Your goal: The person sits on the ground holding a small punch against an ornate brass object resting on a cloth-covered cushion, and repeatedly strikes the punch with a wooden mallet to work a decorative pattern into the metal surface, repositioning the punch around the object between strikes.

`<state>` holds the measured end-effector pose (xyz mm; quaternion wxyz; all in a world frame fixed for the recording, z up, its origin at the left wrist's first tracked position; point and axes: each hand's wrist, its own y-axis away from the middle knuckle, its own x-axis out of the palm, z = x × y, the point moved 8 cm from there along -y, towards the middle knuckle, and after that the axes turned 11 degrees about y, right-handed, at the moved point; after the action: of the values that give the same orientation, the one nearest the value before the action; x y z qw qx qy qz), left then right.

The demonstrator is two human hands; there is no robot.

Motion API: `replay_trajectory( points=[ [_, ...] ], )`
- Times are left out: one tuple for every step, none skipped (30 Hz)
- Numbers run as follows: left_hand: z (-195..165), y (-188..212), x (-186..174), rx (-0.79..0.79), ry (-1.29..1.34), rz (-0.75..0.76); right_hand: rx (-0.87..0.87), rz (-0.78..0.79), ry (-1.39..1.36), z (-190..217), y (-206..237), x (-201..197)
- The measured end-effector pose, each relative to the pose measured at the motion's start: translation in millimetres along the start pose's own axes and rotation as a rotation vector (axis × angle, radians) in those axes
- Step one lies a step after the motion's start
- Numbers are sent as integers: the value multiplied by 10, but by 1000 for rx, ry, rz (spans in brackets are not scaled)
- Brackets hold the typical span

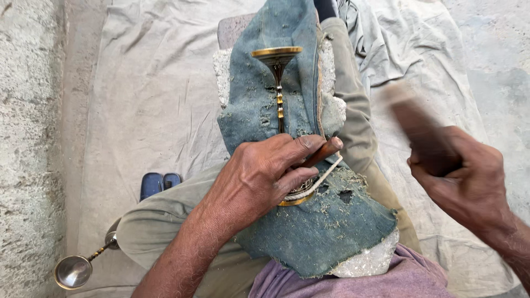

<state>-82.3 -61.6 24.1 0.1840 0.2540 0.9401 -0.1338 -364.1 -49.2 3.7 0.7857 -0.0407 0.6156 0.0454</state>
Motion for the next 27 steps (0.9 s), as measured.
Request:
replay_trajectory(
  points=[
    [-6,-7,-6,9,2,2,-9,-70,-198,-2,11,-40],
    [-6,-6,-15,9,8,-2,-17,-34,-125,-11,18,-13],
    [4,-7,-22,-3,-1,-3,-19,0,-53,-21,30,18],
    [14,-15,-21,-7,-13,4,-14,26,19,-40,43,49],
    [19,-24,-16,-6,-25,16,8,10,-8,-70,54,45],
    [20,-28,-14,0,-6,26,33,-9,-36,-97,68,46],
    [21,-29,-17,3,12,33,55,-27,-63,-121,76,49],
    [24,-23,-29,-1,33,27,39,-43,-63,-112,86,42],
    [41,-19,-26,-23,23,38,16,-52,-62,-94,91,40],
    [59,-20,-18,-43,12,55,-1,-64,-63,-73,96,34],
    [73,-24,-4,-56,1,80,4,-51,12,-64,99,48],
    [55,-29,-9,-34,9,77,14,-40,89,-57,97,54],
    [37,-35,-17,-7,15,76,26,-32,166,-48,95,55],
    [22,-41,-31,16,22,68,58,-65,-29,-59,100,22],
    [30,-43,-27,10,20,79,81,-83,-223,-64,109,5],
    [46,-47,-23,-3,22,89,107,-90,-418,-73,118,2],
    [58,-52,-11,-10,20,108,59,-53,-163,-19,109,8],
    [59,-55,-17,-5,22,102,17,-25,92,24,114,22],
    [58,-58,-20,5,23,98,-21,5,348,51,119,48],
    [56,-61,-21,17,23,97,5,-47,154,27,129,6],
    [55,-66,-15,33,23,110,22,-97,-43,2,147,-21],
    [63,-69,-18,33,28,110,25,-130,-241,-22,168,-26],
    [69,-60,-21,26,38,105,30,-69,-150,-36,179,34],
    [82,-49,-24,11,34,104,41,-18,-59,-59,196,92],
    [92,-58,-18,10,24,114,63,18,32,-91,219,138],
    [94,-62,-5,13,16,129,63,-22,-9,-103,239,126],
    [94,-63,8,16,14,146,66,-63,-48,-111,262,120]
  ],
)
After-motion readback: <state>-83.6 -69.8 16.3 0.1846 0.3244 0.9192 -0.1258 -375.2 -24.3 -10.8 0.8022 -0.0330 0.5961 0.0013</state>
